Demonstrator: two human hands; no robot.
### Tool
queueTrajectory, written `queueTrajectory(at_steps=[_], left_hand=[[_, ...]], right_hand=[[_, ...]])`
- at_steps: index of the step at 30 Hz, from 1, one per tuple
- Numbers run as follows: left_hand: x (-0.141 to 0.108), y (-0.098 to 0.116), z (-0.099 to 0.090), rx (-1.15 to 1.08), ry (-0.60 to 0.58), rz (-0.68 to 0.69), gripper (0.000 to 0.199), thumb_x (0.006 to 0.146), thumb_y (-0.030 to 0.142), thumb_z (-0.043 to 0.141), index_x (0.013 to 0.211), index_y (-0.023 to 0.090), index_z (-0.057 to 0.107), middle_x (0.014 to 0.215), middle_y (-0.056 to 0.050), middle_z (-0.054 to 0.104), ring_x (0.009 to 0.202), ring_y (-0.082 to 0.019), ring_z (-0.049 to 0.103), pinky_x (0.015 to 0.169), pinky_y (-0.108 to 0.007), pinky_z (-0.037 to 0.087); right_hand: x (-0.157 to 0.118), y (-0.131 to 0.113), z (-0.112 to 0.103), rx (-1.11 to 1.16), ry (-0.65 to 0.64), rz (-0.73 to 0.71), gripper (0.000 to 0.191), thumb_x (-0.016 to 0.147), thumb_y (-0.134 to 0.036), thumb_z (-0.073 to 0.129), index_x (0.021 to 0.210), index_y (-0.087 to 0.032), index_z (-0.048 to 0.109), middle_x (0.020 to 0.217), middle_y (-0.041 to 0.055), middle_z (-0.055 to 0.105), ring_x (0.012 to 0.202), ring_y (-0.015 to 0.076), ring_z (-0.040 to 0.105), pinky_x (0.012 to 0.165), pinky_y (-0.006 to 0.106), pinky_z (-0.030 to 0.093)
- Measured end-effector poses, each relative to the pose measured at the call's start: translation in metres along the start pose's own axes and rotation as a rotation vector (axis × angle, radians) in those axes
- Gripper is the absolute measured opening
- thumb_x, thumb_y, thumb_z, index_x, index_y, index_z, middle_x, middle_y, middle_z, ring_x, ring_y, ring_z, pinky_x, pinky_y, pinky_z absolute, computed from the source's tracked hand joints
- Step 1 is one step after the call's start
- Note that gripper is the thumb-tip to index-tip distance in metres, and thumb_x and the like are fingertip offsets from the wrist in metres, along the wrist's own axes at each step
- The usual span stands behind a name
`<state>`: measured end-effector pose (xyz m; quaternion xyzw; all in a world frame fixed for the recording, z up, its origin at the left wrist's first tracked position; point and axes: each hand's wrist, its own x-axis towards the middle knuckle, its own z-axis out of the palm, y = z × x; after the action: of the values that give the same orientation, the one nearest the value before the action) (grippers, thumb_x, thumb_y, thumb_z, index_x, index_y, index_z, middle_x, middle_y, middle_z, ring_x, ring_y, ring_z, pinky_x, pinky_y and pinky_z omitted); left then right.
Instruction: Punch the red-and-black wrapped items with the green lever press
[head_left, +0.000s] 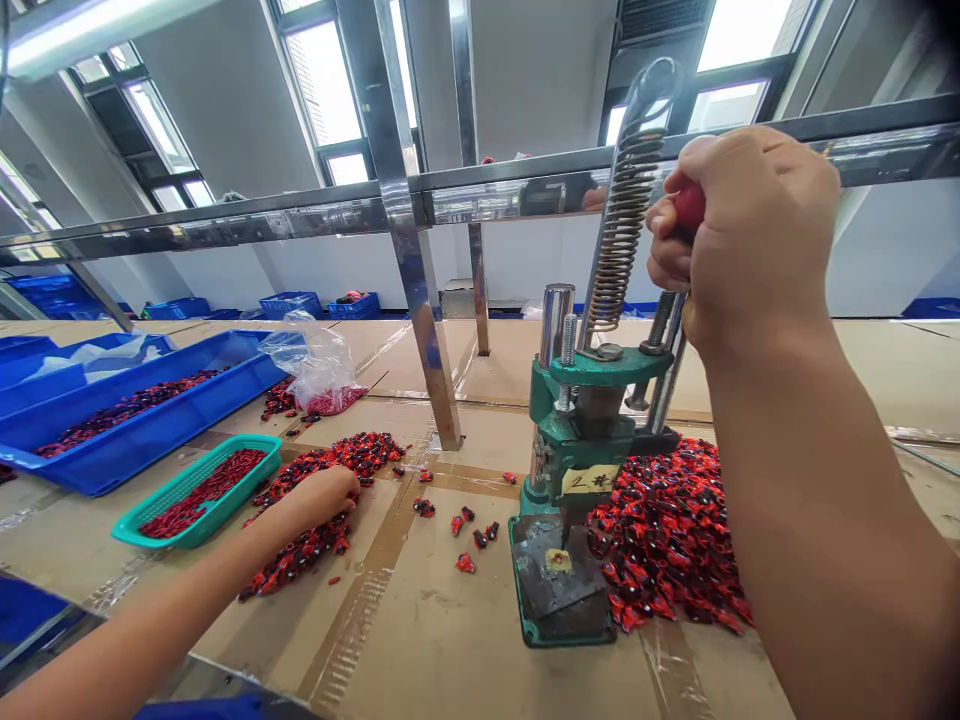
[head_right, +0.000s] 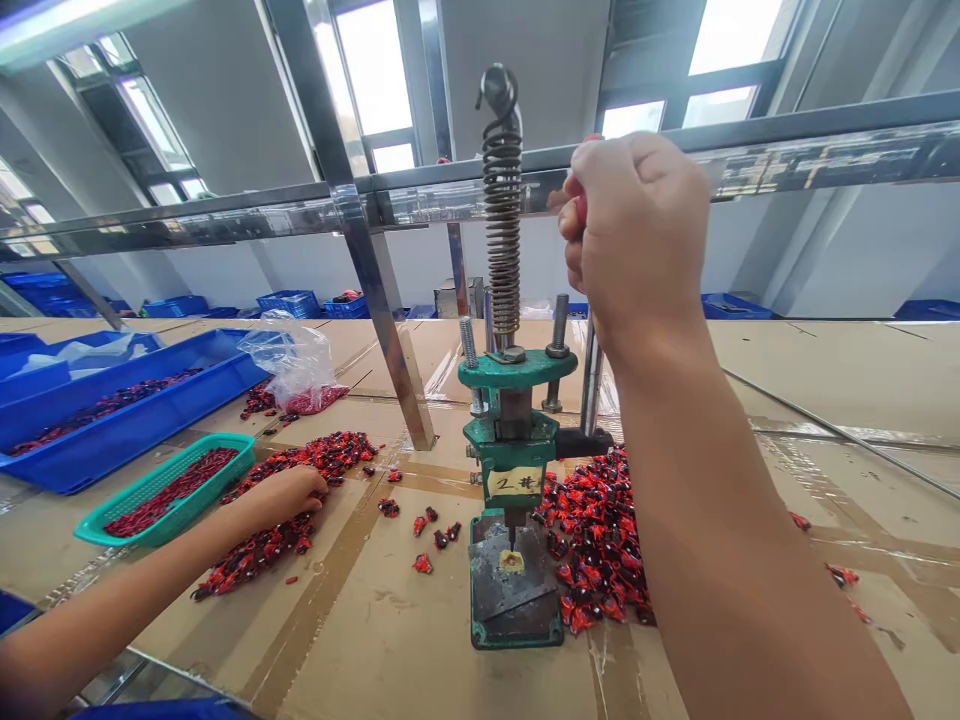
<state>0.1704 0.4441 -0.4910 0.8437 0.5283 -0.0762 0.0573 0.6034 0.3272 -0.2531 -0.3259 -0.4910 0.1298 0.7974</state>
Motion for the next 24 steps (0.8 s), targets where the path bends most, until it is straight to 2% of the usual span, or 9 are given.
queueTrajectory(at_steps=[2, 4, 5, 7, 9, 12, 14, 20, 24], left_hand=[[-0.003, 0.018, 0.000, -0.030, 0.036, 0.016, 0.010, 0.078, 0.021, 0.068, 0.077, 0.021, 0.078, 0.087, -0.008, 0.076, 0.084, -0.027, 0.069, 0.076, -0.032, 0.048], [-0.005, 0.056, 0.007, -0.139, 0.092, 0.048, 0.019, 0.086, 0.033, 0.065, 0.093, 0.024, 0.081, 0.097, -0.006, 0.077, 0.087, -0.024, 0.069, 0.079, -0.030, 0.050], [-0.007, 0.082, 0.014, -0.241, 0.118, 0.071, 0.025, 0.089, 0.040, 0.063, 0.101, 0.027, 0.080, 0.100, -0.004, 0.078, 0.086, -0.022, 0.069, 0.078, -0.029, 0.051], [-0.010, 0.144, 0.031, -0.627, 0.184, 0.113, 0.030, 0.087, 0.048, 0.068, 0.106, 0.027, 0.080, 0.096, -0.003, 0.079, 0.084, -0.022, 0.069, 0.074, -0.028, 0.052], [-0.012, 0.204, 0.049, -0.943, 0.185, 0.160, 0.031, 0.082, 0.046, 0.074, 0.105, 0.026, 0.080, 0.092, -0.003, 0.079, 0.081, -0.021, 0.069, 0.069, -0.027, 0.052], [-0.009, 0.263, 0.067, -1.097, 0.241, 0.224, 0.020, 0.081, 0.040, 0.079, 0.095, 0.026, 0.082, 0.083, -0.001, 0.077, 0.074, -0.019, 0.067, 0.068, -0.026, 0.051], [-0.005, 0.275, 0.071, -1.082, 0.292, 0.278, 0.015, 0.081, 0.037, 0.080, 0.093, 0.027, 0.081, 0.083, 0.000, 0.077, 0.073, -0.017, 0.067, 0.069, -0.026, 0.051], [0.002, 0.268, 0.080, -0.976, 0.375, 0.333, 0.010, 0.081, 0.036, 0.083, 0.091, 0.033, 0.081, 0.093, 0.001, 0.079, 0.093, -0.022, 0.069, 0.091, -0.035, 0.048], [0.000, 0.272, 0.090, -0.896, 0.450, 0.370, 0.015, 0.085, 0.045, 0.078, 0.092, 0.033, 0.081, 0.101, -0.003, 0.078, 0.099, -0.025, 0.068, 0.096, -0.042, 0.047]], right_hand=[[0.000, 0.000, -0.001, -0.002, -0.010, 0.002, 0.013, 0.070, -0.024, 0.055, 0.071, -0.015, 0.046, 0.061, 0.0023, 0.040, 0.044, 0.0072, 0.029, 0.039, 0.024, 0.014], [0.000, -0.001, -0.002, -0.011, -0.036, 0.001, 0.013, 0.073, -0.025, 0.055, 0.072, -0.015, 0.046, 0.062, 0.0021, 0.042, 0.043, 0.0071, 0.029, 0.038, 0.024, 0.016], [0.000, -0.001, -0.002, -0.013, -0.038, 0.001, 0.013, 0.074, -0.025, 0.054, 0.072, -0.015, 0.046, 0.062, 0.0019, 0.041, 0.043, 0.0070, 0.029, 0.038, 0.023, 0.016], [-0.001, -0.001, -0.002, -0.011, -0.022, 0.005, 0.011, 0.075, -0.023, 0.052, 0.073, -0.015, 0.044, 0.060, 0.0014, 0.040, 0.043, 0.0066, 0.027, 0.038, 0.023, 0.015], [-0.001, -0.001, -0.002, -0.009, -0.021, 0.007, 0.011, 0.076, -0.022, 0.052, 0.074, -0.015, 0.044, 0.060, 0.0011, 0.039, 0.043, 0.0064, 0.026, 0.038, 0.022, 0.014], [-0.001, -0.002, -0.001, -0.020, -0.050, 0.010, 0.013, 0.080, -0.025, 0.052, 0.075, -0.016, 0.044, 0.063, 0.0020, 0.040, 0.045, 0.0068, 0.027, 0.039, 0.024, 0.016], [-0.001, -0.003, -0.001, -0.031, -0.048, 0.021, 0.015, 0.082, -0.026, 0.052, 0.075, -0.016, 0.044, 0.065, 0.0026, 0.039, 0.047, 0.0072, 0.027, 0.041, 0.025, 0.016], [-0.004, -0.004, 0.000, -0.031, -0.034, 0.027, 0.014, 0.083, -0.027, 0.051, 0.077, -0.017, 0.043, 0.066, 0.0024, 0.038, 0.049, 0.0075, 0.025, 0.042, 0.026, 0.014], [-0.001, -0.002, 0.001, -0.041, -0.039, 0.055, 0.015, 0.085, -0.029, 0.051, 0.078, -0.017, 0.044, 0.067, 0.0018, 0.038, 0.047, 0.0064, 0.026, 0.042, 0.025, 0.014]])
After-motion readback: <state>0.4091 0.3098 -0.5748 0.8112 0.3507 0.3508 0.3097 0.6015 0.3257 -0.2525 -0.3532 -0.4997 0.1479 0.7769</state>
